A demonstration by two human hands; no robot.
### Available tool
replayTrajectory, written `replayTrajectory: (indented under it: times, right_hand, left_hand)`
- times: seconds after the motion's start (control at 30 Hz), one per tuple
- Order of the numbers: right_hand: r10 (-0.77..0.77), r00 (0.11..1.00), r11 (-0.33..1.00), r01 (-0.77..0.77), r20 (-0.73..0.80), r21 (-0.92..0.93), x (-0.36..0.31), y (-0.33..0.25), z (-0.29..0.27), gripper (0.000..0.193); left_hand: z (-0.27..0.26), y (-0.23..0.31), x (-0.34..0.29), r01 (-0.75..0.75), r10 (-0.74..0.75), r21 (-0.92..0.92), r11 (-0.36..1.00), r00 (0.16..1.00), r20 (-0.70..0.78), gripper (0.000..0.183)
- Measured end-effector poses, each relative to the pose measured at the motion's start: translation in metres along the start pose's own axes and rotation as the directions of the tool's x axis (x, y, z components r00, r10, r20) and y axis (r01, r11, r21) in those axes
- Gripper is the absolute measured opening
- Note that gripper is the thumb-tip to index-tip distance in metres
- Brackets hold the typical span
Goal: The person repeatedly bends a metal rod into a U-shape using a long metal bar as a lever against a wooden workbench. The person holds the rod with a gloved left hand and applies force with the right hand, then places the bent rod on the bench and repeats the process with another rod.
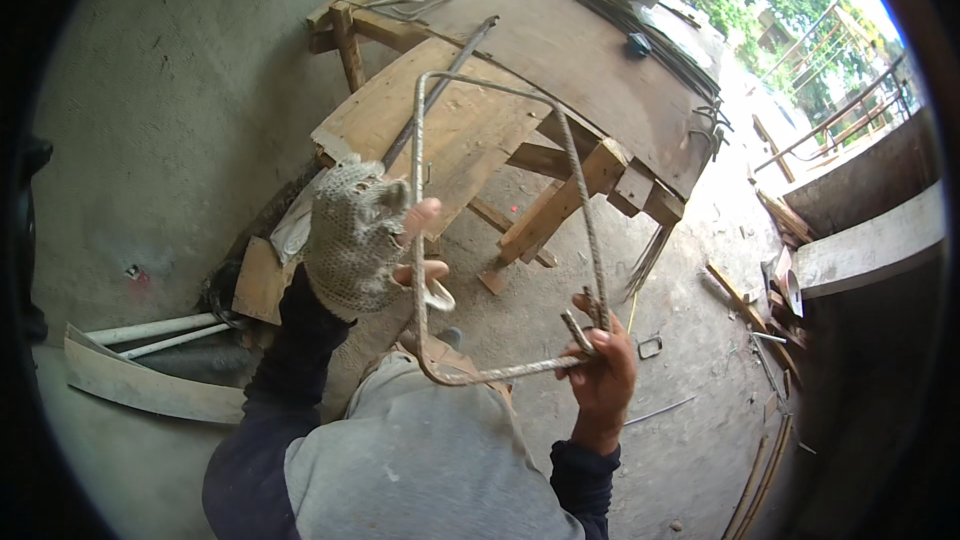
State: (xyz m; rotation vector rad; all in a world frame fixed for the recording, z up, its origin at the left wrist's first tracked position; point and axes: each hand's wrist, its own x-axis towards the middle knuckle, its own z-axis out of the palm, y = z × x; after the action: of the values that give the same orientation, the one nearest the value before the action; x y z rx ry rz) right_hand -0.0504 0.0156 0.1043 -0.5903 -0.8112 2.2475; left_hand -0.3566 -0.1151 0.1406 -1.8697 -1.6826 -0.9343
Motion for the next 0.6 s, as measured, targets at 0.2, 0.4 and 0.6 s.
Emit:
replayTrajectory:
  times: [0.2,0.4,0.6]
  right_hand:
    - [-0.471,0.881,0.868,0.471,0.038,-0.160,-0.037,-0.043,-0.042,0.080]
    - [-0.636,0.726,0.450,0.074,-0.261,-0.890,-0.029,0.025,-0.110,0.087]
    - [-0.112,0.953,0.780,-0.090,-0.280,-0.619,-0.042,0.078,-0.110,0.083]
  left_hand:
    - [0.067,0.048,0.022,-0.155,0.142,-0.481,0.863,0.988,-0.063,0.040]
    - [0.129,0.084,0.026,0.497,-0.534,-0.733,0.465,0.817,0.215,0.036]
    - [0.136,0.082,-0.018,0.554,-0.631,-0.744,-0.373,0.437,0.642,0.042]
